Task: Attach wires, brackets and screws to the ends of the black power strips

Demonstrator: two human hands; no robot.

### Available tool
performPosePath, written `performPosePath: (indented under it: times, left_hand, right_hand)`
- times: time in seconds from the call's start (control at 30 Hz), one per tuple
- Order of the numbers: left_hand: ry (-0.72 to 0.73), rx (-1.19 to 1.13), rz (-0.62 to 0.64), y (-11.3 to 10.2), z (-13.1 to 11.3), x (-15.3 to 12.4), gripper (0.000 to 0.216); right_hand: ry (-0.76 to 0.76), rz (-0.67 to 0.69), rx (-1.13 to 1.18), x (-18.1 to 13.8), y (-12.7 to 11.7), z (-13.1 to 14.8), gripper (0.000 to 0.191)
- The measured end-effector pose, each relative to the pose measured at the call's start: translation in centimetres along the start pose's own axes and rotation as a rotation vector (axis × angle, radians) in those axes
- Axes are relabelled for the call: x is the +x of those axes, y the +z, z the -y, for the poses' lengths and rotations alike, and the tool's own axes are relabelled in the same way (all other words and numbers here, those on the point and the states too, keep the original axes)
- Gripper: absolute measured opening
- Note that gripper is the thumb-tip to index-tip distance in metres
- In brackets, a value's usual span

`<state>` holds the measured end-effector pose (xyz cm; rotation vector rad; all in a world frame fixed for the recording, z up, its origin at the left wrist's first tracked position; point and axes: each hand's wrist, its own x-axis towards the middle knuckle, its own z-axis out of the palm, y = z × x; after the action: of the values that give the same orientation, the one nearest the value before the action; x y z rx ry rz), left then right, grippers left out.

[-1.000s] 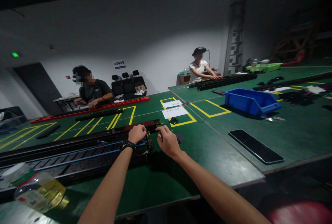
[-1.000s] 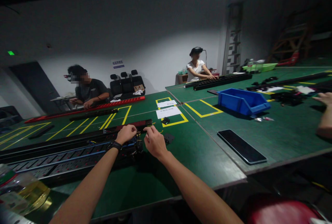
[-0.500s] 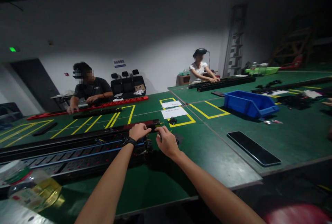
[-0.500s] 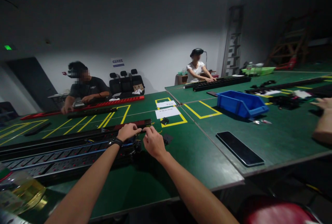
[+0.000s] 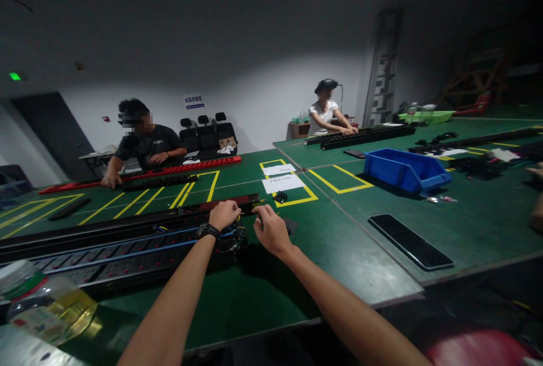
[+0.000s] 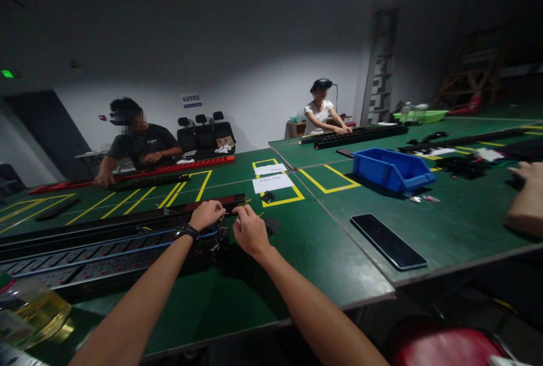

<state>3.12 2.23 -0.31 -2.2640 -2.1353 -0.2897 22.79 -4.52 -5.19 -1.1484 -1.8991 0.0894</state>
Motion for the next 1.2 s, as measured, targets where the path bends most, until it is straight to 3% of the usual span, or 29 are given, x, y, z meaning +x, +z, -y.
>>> performPosePath:
  times: [0.6,0.77,0.93,1.2]
  left_hand:
    - [0.126,-0.302,-0.078,1.8,2.0,-0.5,0.034]
    - [0.122,-0.3,-0.104,2.6,1.9,-1.2,0.032]
    - [0.164,-0.251,-0.076,2.2,1.3,-1.7,0.043]
    - [0.143,-0.2,-0.108,1.8,0.5,-2.3,0.039]
  right_hand:
    - [0.032,0.036,-0.038,-0.1,0.4,-0.1,0.031]
    - [0.06,0.036,-0.045,-0.1,0.4,-0.5,0.031]
    - [0.067,0.036,-0.02,-0.1,0.5,-0.8,0.03]
    - [0.083,0.066,-0.058,-0.1,0.5,-0.6,0.031]
